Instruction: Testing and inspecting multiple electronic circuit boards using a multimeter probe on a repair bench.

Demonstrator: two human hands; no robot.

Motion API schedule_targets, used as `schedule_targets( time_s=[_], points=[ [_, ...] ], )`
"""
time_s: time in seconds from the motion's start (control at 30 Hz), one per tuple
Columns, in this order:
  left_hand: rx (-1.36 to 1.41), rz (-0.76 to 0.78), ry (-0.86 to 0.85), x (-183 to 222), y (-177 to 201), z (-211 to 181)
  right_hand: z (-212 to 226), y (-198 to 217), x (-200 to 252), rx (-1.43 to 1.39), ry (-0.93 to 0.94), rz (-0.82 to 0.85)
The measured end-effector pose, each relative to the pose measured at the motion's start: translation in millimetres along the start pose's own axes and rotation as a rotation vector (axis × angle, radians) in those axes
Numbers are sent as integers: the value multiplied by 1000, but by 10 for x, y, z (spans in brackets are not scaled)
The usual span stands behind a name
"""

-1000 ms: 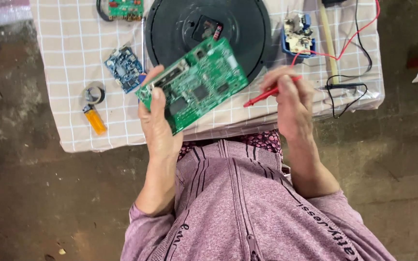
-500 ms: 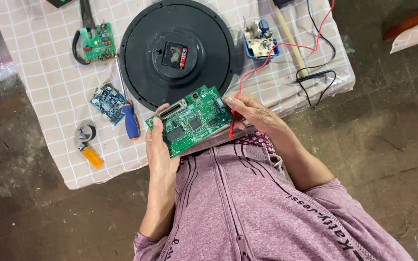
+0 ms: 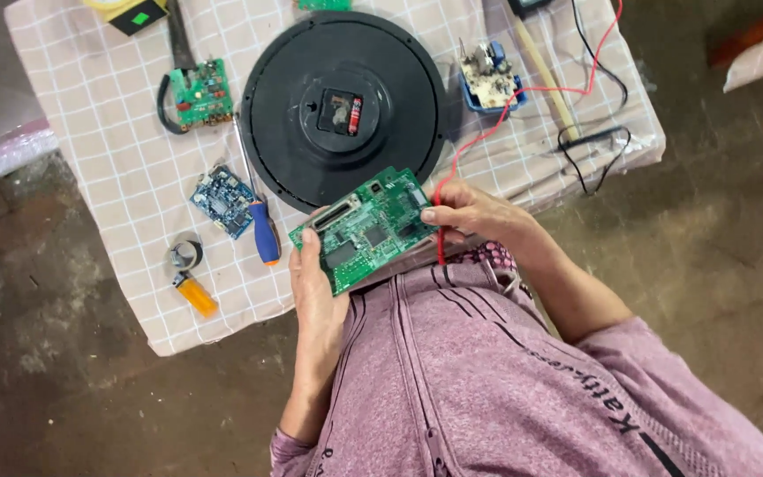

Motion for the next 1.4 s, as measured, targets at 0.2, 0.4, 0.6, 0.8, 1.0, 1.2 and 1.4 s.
schedule_targets(
  time_s=[0.2,0.4,0.6,0.8,1.0,1.2,1.4],
  points=[
    [27,-44,-10,46,-174,-358,221,-268,-148,-5,-40,68],
    [86,-1,-131,-259,-98,-596,674,-183,-43,275,-230,131],
    [138,-122,-147,-539,539,-343,919,347,196,667,-366,-149],
    [157,-62,-152,-523,-253,-595,994,804,477,1004,-442,-335],
    [21,-117,2,-350,-890,-726,1889,499,831,369,227,-565],
    [-155,-63,247,-396,-1178,-310,1789,852,719,-166,523,-466],
    [72,-15,230,-582,-1531,-82,1337,1094,528,-369,472,-619]
  ],
)
Point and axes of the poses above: each hand's wrist, its own x-axis away from the middle knuckle, its own y-axis out of the back of the hand, z = x × y, the point moved 9 cm from there along -x, towards the middle knuckle, and after that the axes turned 2 degrees about -x, right-handed, at the moved point
